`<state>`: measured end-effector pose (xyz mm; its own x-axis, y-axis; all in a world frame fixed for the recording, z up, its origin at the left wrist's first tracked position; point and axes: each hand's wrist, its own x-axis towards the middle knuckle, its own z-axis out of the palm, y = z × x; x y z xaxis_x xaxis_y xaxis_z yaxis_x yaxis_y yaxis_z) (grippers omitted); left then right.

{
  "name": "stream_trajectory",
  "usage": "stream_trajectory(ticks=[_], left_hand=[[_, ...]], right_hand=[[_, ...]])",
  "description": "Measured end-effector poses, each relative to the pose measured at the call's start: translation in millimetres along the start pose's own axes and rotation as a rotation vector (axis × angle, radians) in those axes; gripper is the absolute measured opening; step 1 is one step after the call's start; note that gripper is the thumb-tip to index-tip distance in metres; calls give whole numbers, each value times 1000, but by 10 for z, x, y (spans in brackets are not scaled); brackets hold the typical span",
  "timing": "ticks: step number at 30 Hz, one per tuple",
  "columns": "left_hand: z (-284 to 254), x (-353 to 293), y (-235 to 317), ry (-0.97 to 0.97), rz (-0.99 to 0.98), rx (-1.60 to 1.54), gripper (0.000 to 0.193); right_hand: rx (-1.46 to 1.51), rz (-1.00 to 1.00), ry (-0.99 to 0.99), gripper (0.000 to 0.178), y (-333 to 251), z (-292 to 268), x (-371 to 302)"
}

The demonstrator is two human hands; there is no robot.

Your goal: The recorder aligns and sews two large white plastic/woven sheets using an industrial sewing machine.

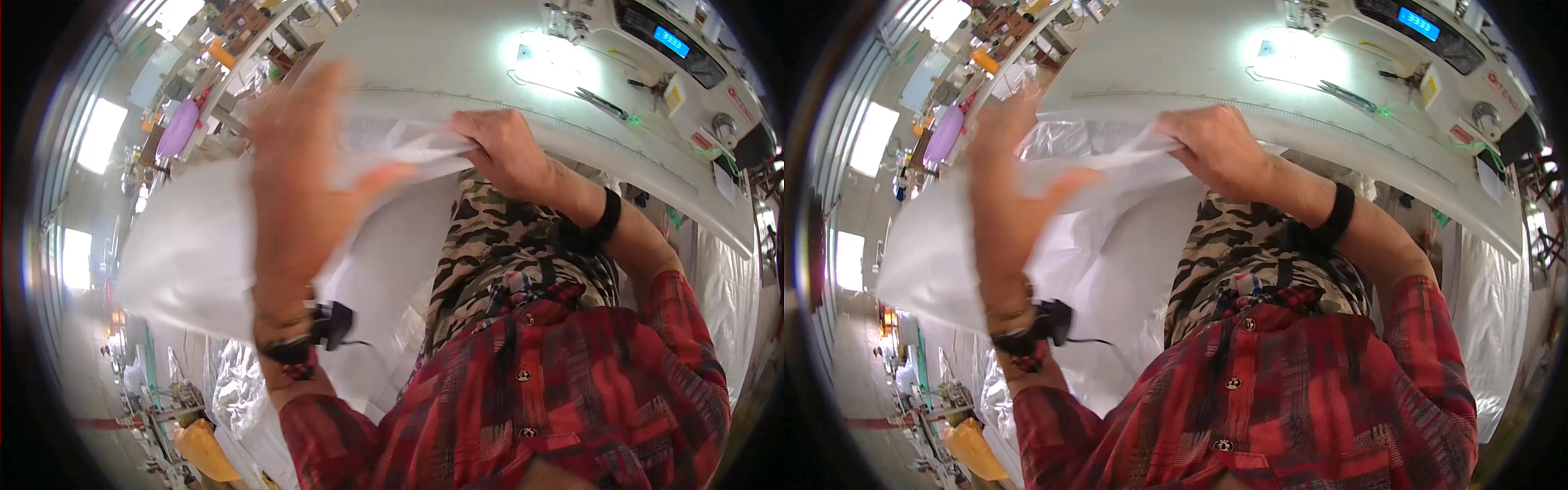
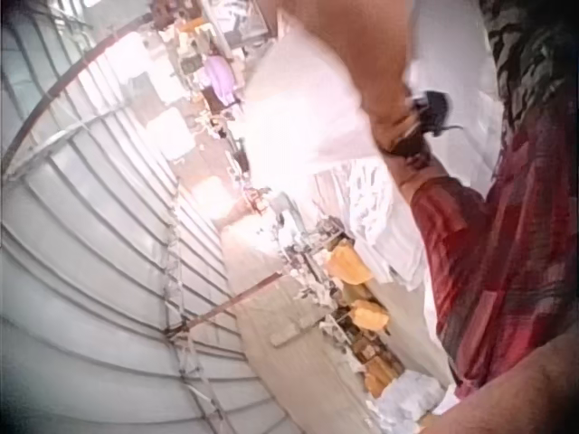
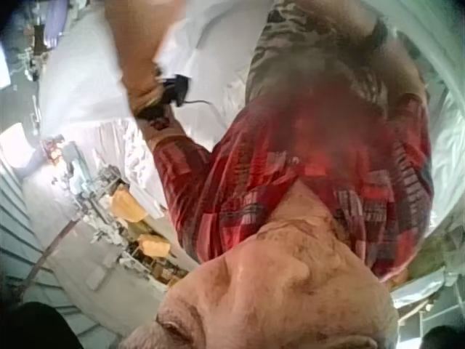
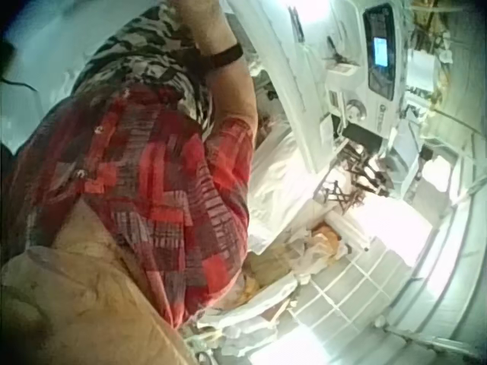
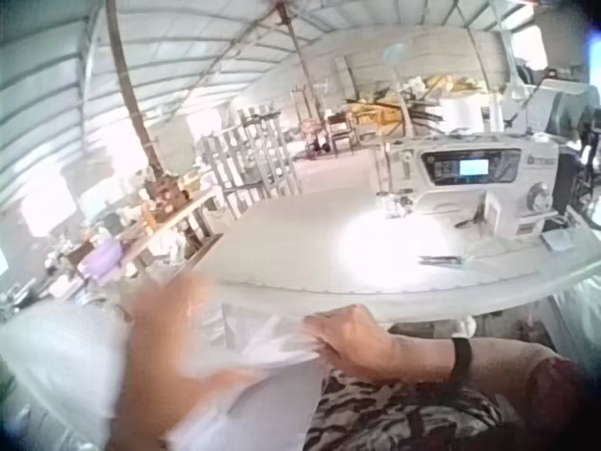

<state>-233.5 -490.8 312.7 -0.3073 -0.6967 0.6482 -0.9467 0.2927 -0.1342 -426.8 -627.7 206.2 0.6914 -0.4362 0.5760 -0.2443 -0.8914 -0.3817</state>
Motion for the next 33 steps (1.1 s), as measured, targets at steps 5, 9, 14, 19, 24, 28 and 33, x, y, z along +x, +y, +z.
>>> stream_trajectory(ticks=[5, 9, 14, 19, 24, 28, 33], left_hand=[[646, 152, 283, 54, -122, -147, 56], [522, 455, 60, 17, -46, -136, 18], [292, 848, -212, 185, 7, 54, 7], [-104, 1126, -85, 244, 43, 43, 12], [-422, 1305, -48, 259, 142, 100, 11], [-648, 1349, -77, 272, 174, -130, 13], [-941, 1386, -148, 324, 13, -87, 20]], right_hand=[[152, -142, 231, 27, -175, -189, 265], [125, -120, 537, 25, -143, -295, 48], [16, 376, -86, 31, 190, 245, -721], [-89, 291, 191, 39, 373, 677, -725], [12, 456, 306, 37, 337, 647, -402], [59, 299, 443, 27, 308, 460, -278], [87, 74, 608, 24, 182, 302, -149]])
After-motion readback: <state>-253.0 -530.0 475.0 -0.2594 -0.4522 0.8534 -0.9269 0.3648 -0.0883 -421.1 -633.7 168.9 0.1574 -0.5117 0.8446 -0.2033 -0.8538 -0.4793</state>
